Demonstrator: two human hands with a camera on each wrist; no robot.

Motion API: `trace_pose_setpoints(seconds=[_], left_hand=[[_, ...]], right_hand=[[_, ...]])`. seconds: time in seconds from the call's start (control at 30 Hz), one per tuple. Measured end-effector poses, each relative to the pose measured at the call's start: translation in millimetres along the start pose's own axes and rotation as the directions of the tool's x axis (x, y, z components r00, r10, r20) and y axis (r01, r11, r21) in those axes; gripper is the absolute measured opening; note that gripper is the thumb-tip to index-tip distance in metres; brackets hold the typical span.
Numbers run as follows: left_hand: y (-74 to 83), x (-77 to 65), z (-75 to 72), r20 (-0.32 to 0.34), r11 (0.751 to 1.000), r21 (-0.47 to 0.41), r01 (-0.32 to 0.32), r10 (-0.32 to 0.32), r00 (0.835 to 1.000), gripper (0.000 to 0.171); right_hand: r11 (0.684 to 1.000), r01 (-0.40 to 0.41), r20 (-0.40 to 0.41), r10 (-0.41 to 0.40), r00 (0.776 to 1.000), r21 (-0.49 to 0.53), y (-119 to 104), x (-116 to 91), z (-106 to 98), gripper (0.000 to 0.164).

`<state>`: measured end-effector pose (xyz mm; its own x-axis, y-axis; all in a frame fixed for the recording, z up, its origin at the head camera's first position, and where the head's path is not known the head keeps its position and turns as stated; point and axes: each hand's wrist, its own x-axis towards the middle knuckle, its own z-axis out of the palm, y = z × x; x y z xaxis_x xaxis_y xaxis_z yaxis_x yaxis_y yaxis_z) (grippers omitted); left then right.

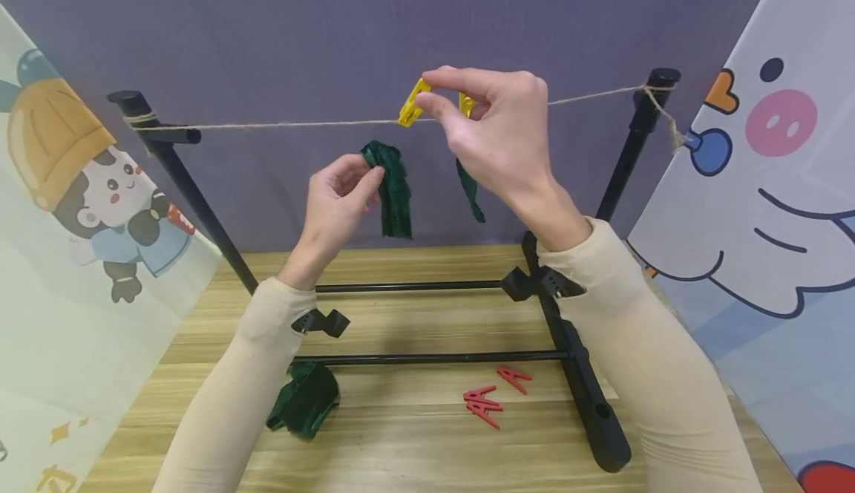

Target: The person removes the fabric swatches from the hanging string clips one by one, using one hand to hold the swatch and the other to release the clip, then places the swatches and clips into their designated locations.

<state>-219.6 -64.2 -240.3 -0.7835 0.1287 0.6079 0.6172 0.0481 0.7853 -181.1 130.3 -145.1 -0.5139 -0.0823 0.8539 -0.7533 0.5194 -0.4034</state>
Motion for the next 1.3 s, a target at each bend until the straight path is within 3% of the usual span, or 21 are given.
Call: trace_pose_setpoints(seconds=[0.4, 0.97, 1.3], left_hand=[[-8.5, -7.0, -8.8, 0.006, 0.999, 0.027, 0.039, -0.039, 0.999, 0.018], [-11.5, -16.7, -14.3, 0.021, 0.996, 0.066, 0.066, -0.068, 0.997, 0.018], [-17.0, -23.0, -17.1, 0.035, 0.992, 0.068, 0.105, -0.108, 0.994, 0.019]], right_hand=[[0.994, -0.084, 0.010, 0.083, 0.996, 0.066, 6.2, -10.9, -0.1, 0.021], [0.995, -0.077, 0.058, 0.073, 0.996, 0.067, 17.6, -30.5, 2.7, 0.020], [0.998, -0.063, 0.093, 0.061, 0.994, 0.015, 28.0, -41.6, 5.6, 0.024]])
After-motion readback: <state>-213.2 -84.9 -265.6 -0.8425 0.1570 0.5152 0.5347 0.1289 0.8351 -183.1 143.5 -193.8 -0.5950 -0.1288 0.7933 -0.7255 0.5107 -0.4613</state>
